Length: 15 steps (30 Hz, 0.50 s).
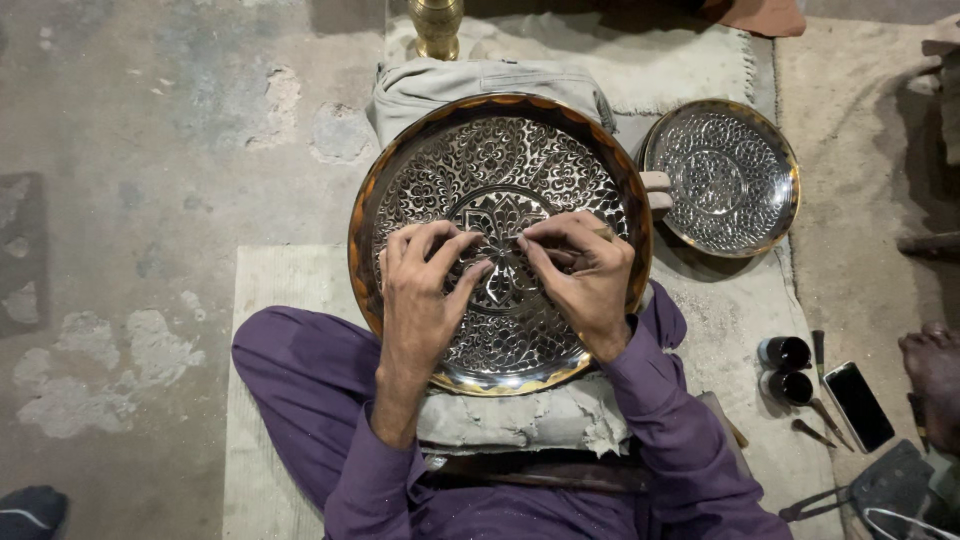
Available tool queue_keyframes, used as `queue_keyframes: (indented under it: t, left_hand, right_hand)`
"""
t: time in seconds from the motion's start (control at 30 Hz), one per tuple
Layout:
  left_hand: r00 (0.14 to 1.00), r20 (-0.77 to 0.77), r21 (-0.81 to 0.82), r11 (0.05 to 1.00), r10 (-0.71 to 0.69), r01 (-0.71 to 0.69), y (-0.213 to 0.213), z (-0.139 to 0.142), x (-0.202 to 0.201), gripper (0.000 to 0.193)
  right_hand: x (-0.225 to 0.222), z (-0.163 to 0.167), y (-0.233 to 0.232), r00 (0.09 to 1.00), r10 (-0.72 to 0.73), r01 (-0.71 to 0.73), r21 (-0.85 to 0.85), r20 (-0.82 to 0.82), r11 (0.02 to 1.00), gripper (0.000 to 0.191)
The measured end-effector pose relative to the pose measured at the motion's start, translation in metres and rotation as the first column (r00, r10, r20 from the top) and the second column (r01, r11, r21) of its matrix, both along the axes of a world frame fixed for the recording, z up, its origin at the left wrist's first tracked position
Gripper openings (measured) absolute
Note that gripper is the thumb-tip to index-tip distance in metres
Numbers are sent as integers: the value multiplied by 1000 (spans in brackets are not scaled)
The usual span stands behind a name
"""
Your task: The person sits cross-legged on the floor with a large decorated metal tray resting on a lap cushion and engraves fine floral patterns into its surface, holding a pointed punch against the metal and tapping it, repositioning the tray and the tool as they work across the design. A second smaller engraved tray sits beside them.
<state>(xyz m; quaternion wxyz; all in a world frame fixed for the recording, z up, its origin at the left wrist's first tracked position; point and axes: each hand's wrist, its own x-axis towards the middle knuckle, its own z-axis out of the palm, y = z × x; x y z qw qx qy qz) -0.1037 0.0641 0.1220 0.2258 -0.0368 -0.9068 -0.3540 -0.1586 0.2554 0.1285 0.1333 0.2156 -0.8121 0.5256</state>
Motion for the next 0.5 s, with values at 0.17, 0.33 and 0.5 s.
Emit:
queue_keyframes:
  t: [0.17, 0.33, 0.5]
  left_hand:
    - [1000, -1, 1, 1000, 1, -1, 1, 2, 0, 34]
    - [1000, -4, 5, 1000, 1, -1, 0, 4, 1, 34]
    - [1000, -11, -8, 1000, -1, 1, 0, 5, 1, 35]
  right_hand:
    - [1, 5, 2, 998, 39, -37, 37, -43, 999, 13]
    - [2, 7, 1, 998, 45, -43, 48, -44, 998, 14]
    - [2, 6, 0, 999, -15, 19, 79, -52, 997, 13]
